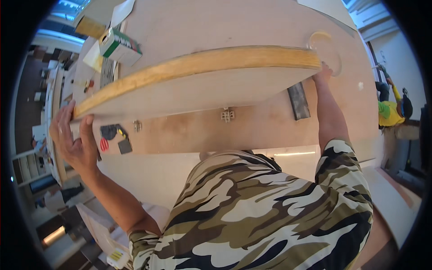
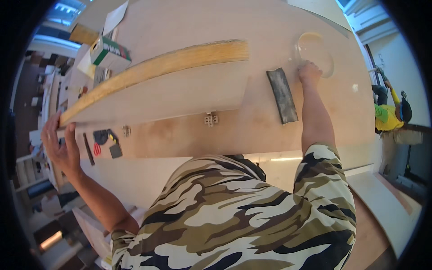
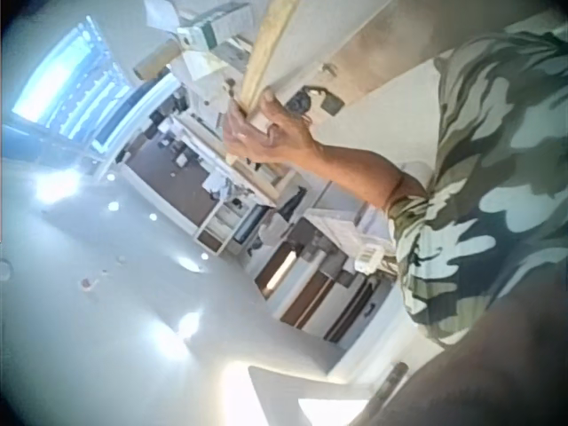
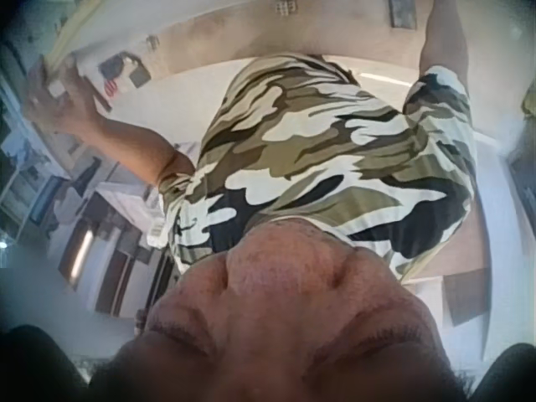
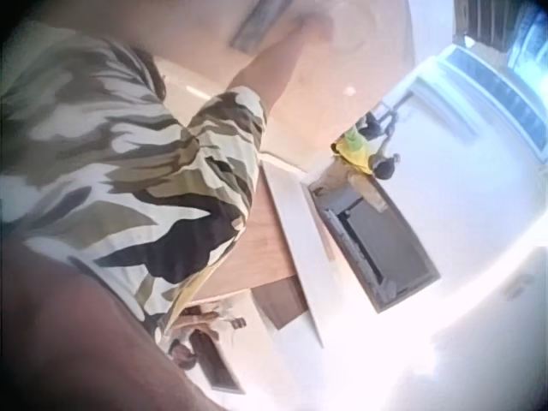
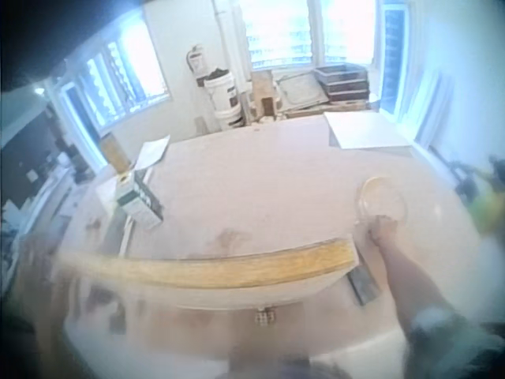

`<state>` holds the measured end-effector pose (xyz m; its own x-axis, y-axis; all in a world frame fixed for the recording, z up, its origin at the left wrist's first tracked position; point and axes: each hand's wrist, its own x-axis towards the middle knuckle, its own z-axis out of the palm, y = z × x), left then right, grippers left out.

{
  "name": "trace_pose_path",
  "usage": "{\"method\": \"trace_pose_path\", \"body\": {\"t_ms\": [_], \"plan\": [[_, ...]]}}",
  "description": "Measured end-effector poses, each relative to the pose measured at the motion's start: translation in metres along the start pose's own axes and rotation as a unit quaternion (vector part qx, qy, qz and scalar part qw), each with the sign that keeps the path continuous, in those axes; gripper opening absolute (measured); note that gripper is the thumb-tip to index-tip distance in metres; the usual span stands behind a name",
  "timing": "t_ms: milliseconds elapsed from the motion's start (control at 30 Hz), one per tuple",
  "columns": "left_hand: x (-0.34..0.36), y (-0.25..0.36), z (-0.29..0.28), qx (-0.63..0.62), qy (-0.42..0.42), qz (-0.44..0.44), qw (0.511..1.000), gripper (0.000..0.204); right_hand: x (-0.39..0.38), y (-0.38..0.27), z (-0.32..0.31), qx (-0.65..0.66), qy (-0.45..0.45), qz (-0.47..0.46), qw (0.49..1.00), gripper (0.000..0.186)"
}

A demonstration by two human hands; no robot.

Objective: The person wipes down a wooden panel, cuts edge banding with scissors, and presses the banding onto the panel edge. They then place a wooden block along the edge and strike it with a hammer.

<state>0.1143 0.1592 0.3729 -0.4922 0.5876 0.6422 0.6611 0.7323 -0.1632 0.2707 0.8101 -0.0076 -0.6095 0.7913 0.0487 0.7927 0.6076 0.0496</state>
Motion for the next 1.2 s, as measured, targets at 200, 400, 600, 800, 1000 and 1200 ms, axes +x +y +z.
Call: {"method": "trace_pose_path", "body": {"t_ms": [200, 400, 600, 800, 1000, 1200], "plan": [[-0.002, 0.002, 0.0, -0.035, 0.024, 0.0, 0.999, 0.044, 0.02, 0.033, 0.035, 0.201, 0.176, -0.089, 0.959, 0.027], [-0.004, 0.001, 0.014, -0.042, 0.037, 0.037, 0.998, 0.038, 0.016, 0.029, -0.166, 0.167, 0.275, -0.078, 0.944, 0.041], [0.003, -0.002, 0.015, -0.224, 0.084, 0.033, 0.97, 0.044, -0.107, -0.056, -0.394, 0.397, 0.293, -0.197, 0.847, 0.047], [-0.001, -0.02, 0.027, -0.261, 0.114, 0.045, 0.958, 0.05, -0.218, -0.211, -0.461, 0.407, 0.338, -0.447, 0.721, 0.038], [-0.017, -0.055, -0.003, -0.271, 0.129, 0.074, 0.951, 0.055, -0.262, -0.285, -0.456, 0.319, 0.267, -0.484, 0.77, 0.035], [-0.038, -0.117, -0.001, -0.257, 0.139, 0.006, 0.956, 0.057, -0.244, -0.296, -0.443, 0.383, 0.224, -0.428, 0.787, 0.036]]}}
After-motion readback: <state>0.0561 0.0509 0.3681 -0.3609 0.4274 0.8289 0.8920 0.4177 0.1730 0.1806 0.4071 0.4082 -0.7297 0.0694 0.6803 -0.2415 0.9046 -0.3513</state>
